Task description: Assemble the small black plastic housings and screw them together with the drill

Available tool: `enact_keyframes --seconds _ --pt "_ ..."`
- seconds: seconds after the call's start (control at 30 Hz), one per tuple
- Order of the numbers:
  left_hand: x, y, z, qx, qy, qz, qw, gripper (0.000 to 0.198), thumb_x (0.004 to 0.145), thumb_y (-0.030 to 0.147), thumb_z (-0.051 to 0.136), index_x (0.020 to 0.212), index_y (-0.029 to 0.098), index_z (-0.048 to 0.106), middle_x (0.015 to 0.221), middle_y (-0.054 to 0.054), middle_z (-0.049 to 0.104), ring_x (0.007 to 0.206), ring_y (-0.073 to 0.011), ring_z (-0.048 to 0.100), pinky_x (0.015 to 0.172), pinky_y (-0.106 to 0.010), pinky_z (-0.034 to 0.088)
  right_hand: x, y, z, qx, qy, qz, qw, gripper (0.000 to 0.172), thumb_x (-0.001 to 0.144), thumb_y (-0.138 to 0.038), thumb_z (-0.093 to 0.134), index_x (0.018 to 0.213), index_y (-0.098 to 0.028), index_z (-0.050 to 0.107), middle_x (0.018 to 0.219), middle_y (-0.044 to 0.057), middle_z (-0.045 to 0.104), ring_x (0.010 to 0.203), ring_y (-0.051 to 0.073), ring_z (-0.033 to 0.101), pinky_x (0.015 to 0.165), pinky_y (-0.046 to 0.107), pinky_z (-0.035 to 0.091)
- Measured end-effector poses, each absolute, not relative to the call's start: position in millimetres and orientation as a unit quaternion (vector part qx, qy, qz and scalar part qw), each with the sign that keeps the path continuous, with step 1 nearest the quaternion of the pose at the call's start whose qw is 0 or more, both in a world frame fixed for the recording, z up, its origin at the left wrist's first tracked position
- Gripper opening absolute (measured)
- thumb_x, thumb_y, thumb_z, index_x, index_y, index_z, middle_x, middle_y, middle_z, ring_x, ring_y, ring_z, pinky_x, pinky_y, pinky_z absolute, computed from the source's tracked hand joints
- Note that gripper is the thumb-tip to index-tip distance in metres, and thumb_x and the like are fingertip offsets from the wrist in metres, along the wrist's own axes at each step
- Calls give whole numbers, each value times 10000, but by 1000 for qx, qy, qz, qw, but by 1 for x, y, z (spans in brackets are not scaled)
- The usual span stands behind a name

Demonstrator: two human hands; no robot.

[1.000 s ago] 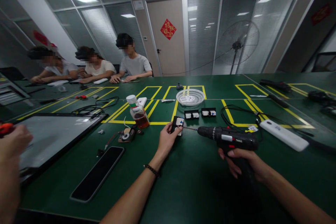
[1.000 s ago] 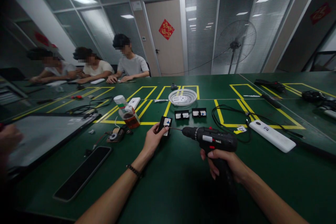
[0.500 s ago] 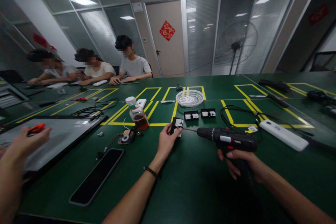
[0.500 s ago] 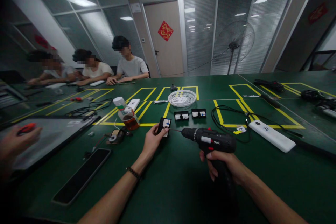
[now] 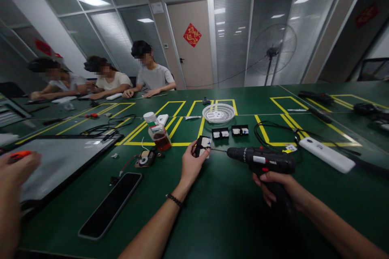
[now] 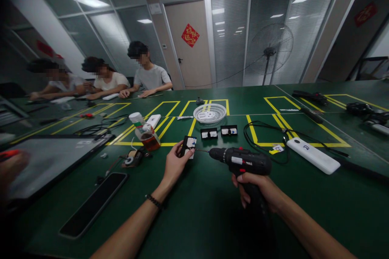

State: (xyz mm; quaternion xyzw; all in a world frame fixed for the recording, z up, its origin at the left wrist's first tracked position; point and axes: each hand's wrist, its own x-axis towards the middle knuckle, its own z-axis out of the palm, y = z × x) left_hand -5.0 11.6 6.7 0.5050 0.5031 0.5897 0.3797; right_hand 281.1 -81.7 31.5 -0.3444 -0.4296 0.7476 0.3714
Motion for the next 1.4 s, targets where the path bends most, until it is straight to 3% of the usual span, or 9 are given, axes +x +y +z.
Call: enact_keyframes --seconds 1.4 --pt "-7 15 1 488 492 582 426 484 740 330 748 1160 142 599 1164 -135 661 1030 -225 642 921 -368 486 279 -82 35 -336 -424 751 379 216 866 -248 453 814 -107 608 462 -10 488 398 106 423 472 263 461"
